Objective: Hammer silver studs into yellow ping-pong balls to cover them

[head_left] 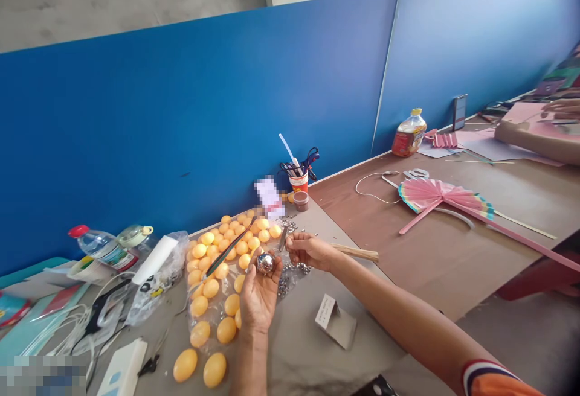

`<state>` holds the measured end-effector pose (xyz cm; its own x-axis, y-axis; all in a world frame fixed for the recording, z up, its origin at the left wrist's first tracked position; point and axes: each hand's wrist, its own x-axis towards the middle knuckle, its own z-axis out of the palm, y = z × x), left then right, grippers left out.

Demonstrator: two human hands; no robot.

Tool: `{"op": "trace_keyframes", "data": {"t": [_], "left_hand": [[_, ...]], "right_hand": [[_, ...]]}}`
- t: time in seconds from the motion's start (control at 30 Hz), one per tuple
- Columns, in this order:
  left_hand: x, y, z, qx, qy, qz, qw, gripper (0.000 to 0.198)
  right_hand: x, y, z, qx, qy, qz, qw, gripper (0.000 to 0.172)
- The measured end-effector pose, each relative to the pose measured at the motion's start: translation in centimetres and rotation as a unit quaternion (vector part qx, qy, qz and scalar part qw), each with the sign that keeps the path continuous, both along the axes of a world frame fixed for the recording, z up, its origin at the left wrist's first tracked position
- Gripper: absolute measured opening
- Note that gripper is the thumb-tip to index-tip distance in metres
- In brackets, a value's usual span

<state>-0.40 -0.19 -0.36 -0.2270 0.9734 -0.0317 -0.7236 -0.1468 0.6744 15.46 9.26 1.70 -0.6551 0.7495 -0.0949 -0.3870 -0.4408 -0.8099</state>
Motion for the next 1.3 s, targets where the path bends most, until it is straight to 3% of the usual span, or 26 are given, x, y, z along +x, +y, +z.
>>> {"op": "trace_keyframes", "data": {"t": [0.17,0.57,0.83,1.07,1.3], "left_hand": [[0.1,0.0,0.2,-0.002,0.015,0.019,1.0,0.037],[0.8,0.0,-0.2,-0.012,0.172,0.096,0.98,0.053],[1.2,-0.2,-1.0,-0.01,0.408,0.156,0.9,0.053],[1.6,-0.5,-1.2,0.021,0.527,0.206,0.824,0.048],[1.3,-0.3,-1.4,0.028,0.595,0.219,0.773,0.043]], "right_hand": [[0.0,-0.2,0.3,0.018,-0.019,0.007,1.0,0.039],[0.0,-0.4,0.0,0.065,-0.066,0.034,0.995,0.038],[-0.4,-1.0,-0.4,0.111,-0.103,0.064,0.986,0.04],[-0.8,-1.4,-0.3,0.109,-0.109,0.086,0.984,0.039],[-1.1,-1.6,-0.5,0.143,-0.115,0.03,0.983,0.04]]}}
